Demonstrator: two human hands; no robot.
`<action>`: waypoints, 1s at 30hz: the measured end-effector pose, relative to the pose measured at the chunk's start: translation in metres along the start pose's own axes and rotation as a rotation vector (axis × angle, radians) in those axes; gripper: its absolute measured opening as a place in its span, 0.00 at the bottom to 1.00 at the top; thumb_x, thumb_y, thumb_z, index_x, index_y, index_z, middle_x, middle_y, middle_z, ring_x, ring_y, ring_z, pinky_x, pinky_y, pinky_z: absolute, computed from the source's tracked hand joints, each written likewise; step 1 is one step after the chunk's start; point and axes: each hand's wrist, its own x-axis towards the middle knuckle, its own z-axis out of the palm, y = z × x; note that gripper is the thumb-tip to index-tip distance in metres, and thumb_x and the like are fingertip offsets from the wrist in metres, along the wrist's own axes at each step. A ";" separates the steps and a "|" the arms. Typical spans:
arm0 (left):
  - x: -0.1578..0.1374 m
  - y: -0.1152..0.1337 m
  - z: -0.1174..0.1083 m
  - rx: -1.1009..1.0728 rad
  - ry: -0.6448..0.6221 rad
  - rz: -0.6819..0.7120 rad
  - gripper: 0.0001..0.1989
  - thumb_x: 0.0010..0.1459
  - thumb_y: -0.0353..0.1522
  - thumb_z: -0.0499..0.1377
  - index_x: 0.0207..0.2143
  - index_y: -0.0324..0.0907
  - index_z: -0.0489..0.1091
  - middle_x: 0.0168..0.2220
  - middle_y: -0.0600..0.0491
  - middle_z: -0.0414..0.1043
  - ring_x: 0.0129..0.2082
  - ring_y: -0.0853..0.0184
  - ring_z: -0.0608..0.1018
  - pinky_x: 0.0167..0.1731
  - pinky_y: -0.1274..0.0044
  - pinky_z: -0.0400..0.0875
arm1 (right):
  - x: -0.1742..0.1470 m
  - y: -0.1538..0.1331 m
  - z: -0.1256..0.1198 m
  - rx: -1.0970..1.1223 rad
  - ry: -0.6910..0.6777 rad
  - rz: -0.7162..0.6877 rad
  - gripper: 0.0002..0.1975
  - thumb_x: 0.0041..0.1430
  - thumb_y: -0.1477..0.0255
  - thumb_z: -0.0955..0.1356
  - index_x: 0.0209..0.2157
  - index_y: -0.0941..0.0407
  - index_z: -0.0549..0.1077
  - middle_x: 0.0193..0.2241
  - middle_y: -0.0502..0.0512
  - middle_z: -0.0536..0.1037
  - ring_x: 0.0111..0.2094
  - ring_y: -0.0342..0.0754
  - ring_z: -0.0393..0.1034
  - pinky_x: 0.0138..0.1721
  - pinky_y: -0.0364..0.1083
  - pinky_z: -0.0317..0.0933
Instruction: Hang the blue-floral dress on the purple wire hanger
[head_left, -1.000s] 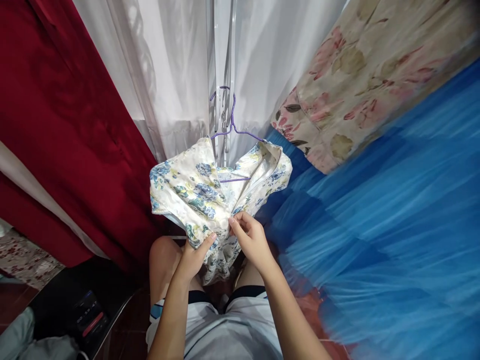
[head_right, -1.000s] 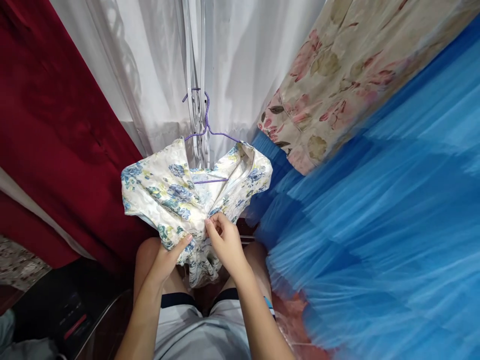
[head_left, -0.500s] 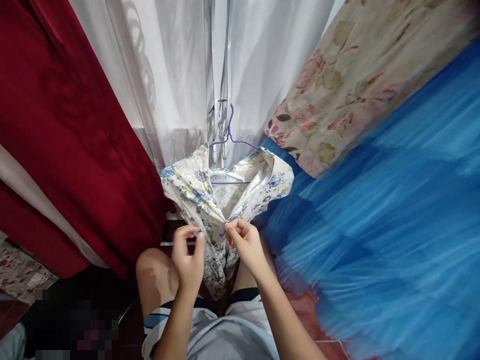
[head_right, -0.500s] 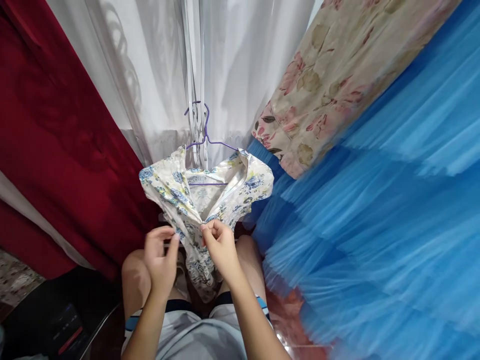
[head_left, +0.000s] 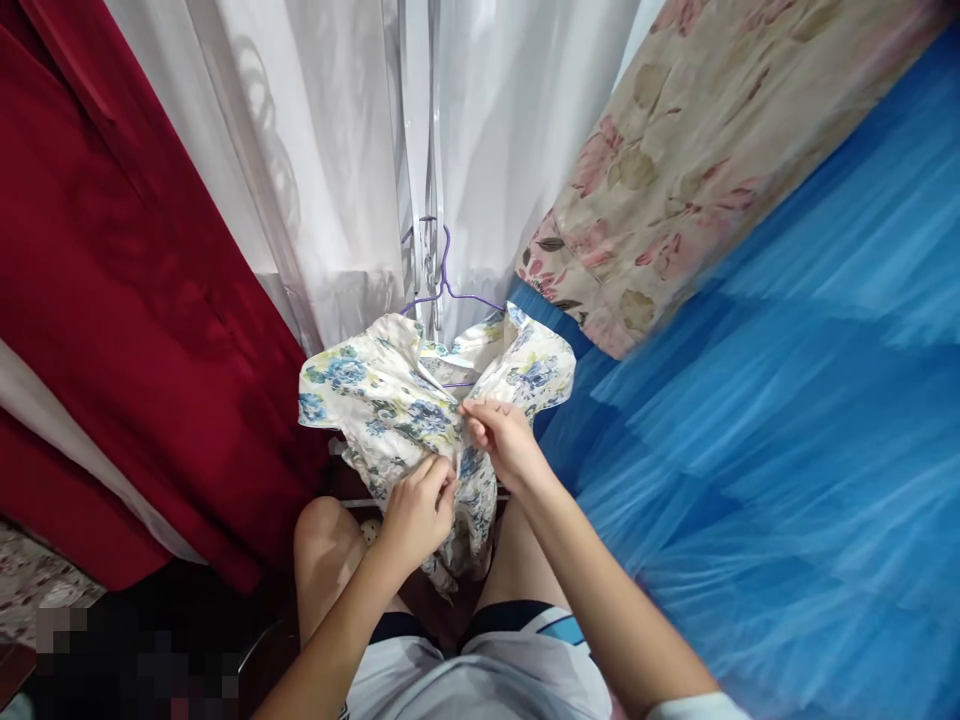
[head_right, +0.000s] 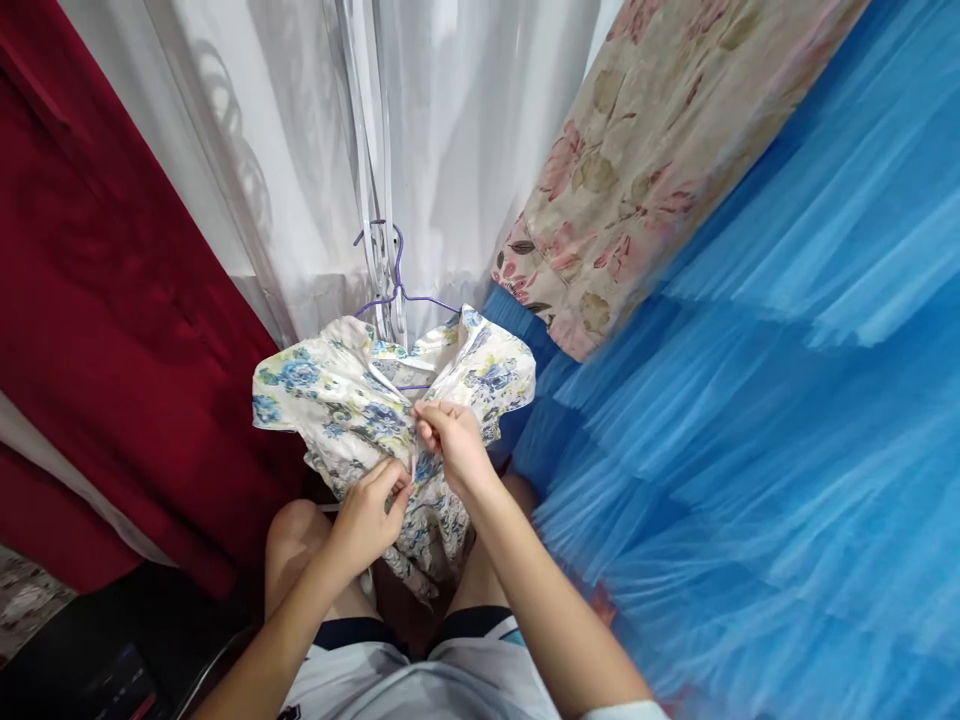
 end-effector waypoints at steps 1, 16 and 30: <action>0.000 0.000 -0.005 0.073 -0.042 0.013 0.06 0.63 0.25 0.50 0.35 0.43 0.64 0.37 0.50 0.70 0.36 0.63 0.74 0.35 0.74 0.65 | 0.011 -0.010 0.004 -0.005 -0.007 -0.017 0.12 0.48 0.65 0.74 0.24 0.60 0.75 0.13 0.43 0.62 0.15 0.35 0.49 0.17 0.40 0.37; 0.085 -0.001 -0.057 -0.146 0.348 0.101 0.19 0.68 0.34 0.54 0.60 0.47 0.64 0.32 0.55 0.72 0.31 0.68 0.74 0.38 0.76 0.69 | 0.039 -0.064 0.021 -0.209 -0.085 -0.276 0.09 0.56 0.67 0.70 0.26 0.56 0.71 0.13 0.43 0.67 0.15 0.38 0.54 0.18 0.40 0.46; 0.134 -0.061 -0.126 -0.298 1.046 -0.035 0.12 0.65 0.40 0.56 0.37 0.40 0.70 0.31 0.54 0.70 0.32 0.69 0.74 0.35 0.79 0.68 | 0.051 -0.009 0.004 -0.532 -0.099 -0.345 0.12 0.59 0.66 0.68 0.24 0.54 0.64 0.15 0.42 0.59 0.17 0.39 0.52 0.21 0.42 0.44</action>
